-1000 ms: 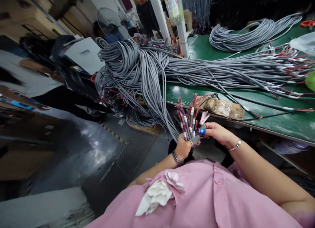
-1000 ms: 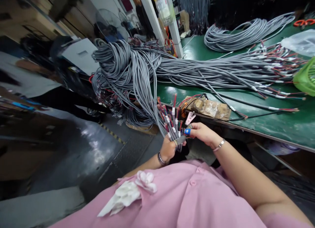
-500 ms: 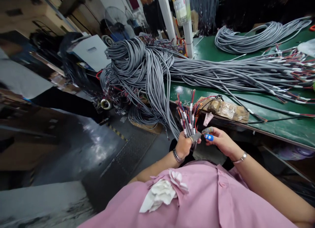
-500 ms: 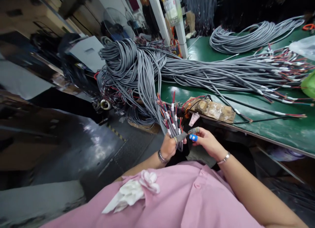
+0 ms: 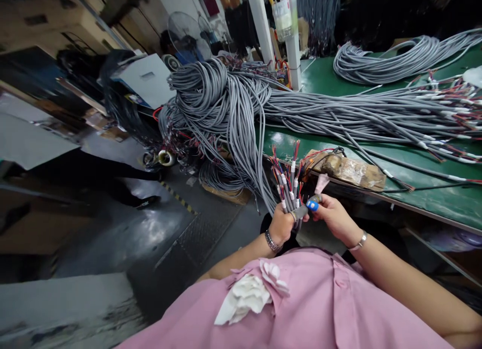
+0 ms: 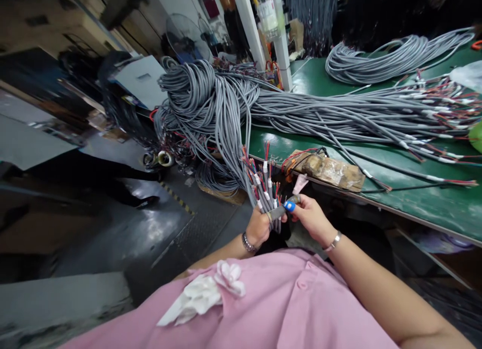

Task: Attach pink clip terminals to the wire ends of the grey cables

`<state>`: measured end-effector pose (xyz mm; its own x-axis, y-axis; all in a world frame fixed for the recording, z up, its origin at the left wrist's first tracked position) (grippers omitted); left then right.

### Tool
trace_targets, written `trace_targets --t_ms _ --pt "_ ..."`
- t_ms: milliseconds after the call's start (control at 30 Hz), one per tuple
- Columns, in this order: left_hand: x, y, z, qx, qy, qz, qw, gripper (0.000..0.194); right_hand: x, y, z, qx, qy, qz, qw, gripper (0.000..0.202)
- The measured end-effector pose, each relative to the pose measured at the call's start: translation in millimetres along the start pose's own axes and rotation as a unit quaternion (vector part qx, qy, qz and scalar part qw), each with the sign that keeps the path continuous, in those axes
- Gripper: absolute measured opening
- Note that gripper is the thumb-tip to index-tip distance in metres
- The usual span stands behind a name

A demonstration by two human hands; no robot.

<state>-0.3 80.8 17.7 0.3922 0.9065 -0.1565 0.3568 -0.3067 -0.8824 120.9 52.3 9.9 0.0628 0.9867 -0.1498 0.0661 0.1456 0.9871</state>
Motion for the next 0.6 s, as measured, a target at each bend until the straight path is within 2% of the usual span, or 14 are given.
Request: trace_targets --t_ms 367,600 --pt "6 -6 5.3 -0.057 -0.029 -0.029 0.998 0.024 -7 -13 3 0.021 -0.017 0.008 1.000 0.019" --pt "3 -1 3.4 -0.033 -0.015 -0.003 0.999 0.025 -5 -19 5 0.076 -0.012 -0.022 0.997 0.021"
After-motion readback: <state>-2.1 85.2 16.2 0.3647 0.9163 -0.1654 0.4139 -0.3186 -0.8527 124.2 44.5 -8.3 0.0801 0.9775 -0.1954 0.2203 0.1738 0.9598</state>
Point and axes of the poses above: each hand's wrist, its own x-axis towards the middle knuckle, its own z-axis out of the back of the hand, y = z × x, the point moved 9 cm from there along x, towards the middle knuckle, and after that the axes turned 14 degrees about -x, right-handed, at the moved point
